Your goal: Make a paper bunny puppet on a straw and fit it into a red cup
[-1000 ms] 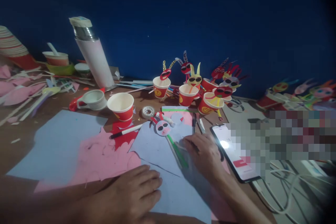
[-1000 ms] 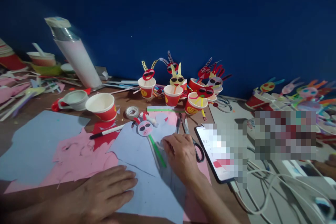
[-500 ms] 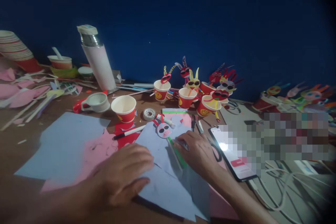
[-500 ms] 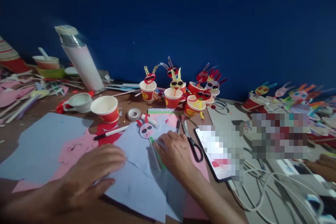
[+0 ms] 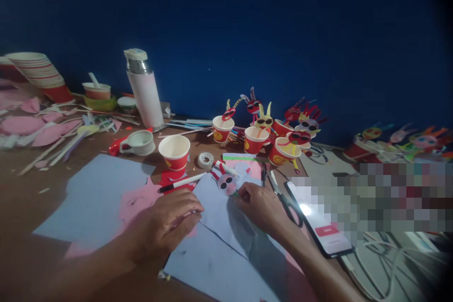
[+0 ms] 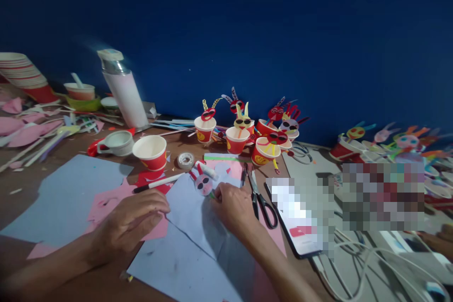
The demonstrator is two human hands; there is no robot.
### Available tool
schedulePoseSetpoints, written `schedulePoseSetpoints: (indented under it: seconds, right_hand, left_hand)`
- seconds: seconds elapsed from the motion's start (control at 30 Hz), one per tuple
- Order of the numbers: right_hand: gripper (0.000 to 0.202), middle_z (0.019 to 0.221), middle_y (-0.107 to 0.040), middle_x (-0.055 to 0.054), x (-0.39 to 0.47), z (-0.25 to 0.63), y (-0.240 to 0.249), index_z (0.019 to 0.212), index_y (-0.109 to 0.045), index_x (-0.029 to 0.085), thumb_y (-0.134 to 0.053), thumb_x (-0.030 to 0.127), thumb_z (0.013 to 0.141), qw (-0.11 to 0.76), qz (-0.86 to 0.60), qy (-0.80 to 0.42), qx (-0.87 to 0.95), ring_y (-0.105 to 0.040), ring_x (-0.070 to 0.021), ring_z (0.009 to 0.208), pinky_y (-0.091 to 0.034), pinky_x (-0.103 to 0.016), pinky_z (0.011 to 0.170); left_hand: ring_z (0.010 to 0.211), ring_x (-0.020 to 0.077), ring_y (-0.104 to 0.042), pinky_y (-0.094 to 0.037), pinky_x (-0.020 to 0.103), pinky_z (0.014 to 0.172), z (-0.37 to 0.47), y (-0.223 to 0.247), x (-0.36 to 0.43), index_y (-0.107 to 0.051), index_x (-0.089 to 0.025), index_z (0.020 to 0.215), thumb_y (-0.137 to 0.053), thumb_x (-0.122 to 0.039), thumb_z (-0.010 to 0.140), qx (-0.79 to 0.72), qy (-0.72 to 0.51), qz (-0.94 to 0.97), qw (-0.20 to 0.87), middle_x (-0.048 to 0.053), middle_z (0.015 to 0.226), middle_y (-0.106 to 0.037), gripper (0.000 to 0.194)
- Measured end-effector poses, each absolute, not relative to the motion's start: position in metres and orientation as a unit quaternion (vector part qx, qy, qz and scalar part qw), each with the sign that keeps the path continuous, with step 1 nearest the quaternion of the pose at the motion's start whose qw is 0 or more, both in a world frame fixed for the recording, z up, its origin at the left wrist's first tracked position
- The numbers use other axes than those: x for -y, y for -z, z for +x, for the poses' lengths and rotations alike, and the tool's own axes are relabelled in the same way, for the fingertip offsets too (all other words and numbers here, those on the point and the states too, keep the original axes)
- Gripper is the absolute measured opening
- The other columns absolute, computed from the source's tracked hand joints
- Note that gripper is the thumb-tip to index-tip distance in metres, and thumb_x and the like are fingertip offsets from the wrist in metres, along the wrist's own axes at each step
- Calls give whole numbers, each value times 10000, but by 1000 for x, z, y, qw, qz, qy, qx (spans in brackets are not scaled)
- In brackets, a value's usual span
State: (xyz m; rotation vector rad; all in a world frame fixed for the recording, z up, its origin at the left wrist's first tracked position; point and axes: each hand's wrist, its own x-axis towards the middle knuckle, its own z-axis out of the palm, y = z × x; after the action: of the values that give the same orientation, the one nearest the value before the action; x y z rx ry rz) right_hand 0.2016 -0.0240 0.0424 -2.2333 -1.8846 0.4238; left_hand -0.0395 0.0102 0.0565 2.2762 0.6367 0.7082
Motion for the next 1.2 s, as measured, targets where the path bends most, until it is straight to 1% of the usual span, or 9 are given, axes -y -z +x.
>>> schedulePoseSetpoints:
  seconds: [0.07,0.13,0.23,0.3,0.43,0.67,0.8,1.0,1.2]
  right_hand:
    - [66,639,-633,13,23,208,-49,700,-598,205,-563,245,738,108,-750,-167,631,-545,-144,611,-294,-249,567]
    - [116,615,-591,30,21,214,-58,697,-573,201,-564,302,754,163,-728,-235,623,-505,-118,569,-300,-228,535]
    - [220,579,-481,56,16,218,-72,677,-498,196,-604,383,727,333,-639,-405,563,-396,-86,507,-276,-213,489]
    - [278,576,-437,66,11,214,-81,676,-471,198,-650,410,686,436,-576,-469,508,-354,-80,505,-274,-214,494]
    - [335,634,-498,42,3,198,-90,691,-481,197,-703,445,651,548,-504,-491,453,-439,-105,589,-355,-239,593]
    - [345,624,-469,54,-2,194,-80,679,-468,200,-720,434,646,592,-499,-459,436,-429,-109,589,-356,-246,605]
    - [332,622,-445,57,-6,193,-67,683,-467,201,-706,429,659,610,-494,-440,437,-405,-109,585,-338,-237,581]
    - [311,603,-443,55,-8,186,-61,655,-474,196,-703,407,645,603,-501,-441,436,-390,-103,562,-325,-229,552]
    - [306,614,-451,49,-7,183,-59,669,-469,198,-703,396,649,597,-491,-468,428,-404,-108,577,-338,-236,566]
  left_hand:
    - [837,171,-587,-471,284,764,-39,-58,-9,-614,-171,905,-434,-185,898,-248,-270,862,352,62,853,-641,180]
    - [813,163,-581,-464,275,746,-35,-61,-7,-616,-170,883,-422,-213,902,-260,-267,845,384,55,837,-634,199]
    - [763,155,-570,-450,253,684,-23,-69,-7,-633,-172,823,-438,-296,889,-328,-238,787,466,34,808,-629,240]
    - [703,144,-560,-434,238,617,-11,-76,-12,-644,-161,798,-468,-344,866,-360,-217,734,533,29,789,-627,263]
    - [763,166,-583,-435,234,586,15,-87,-30,-638,-140,849,-524,-385,833,-331,-242,634,656,46,817,-625,270]
    - [682,149,-584,-420,228,547,35,-80,-46,-640,-110,817,-557,-385,825,-289,-270,529,751,55,783,-625,288]
    - [703,151,-582,-421,230,556,36,-75,-47,-622,-111,822,-579,-361,807,-302,-271,518,754,52,770,-619,254]
    - [556,123,-529,-381,230,500,41,-65,-47,-580,-108,683,-630,-339,711,-332,-232,513,757,29,619,-574,237]
    - [537,111,-510,-370,231,513,40,-61,-49,-579,-127,649,-649,-304,653,-363,-233,492,756,4,589,-563,191]
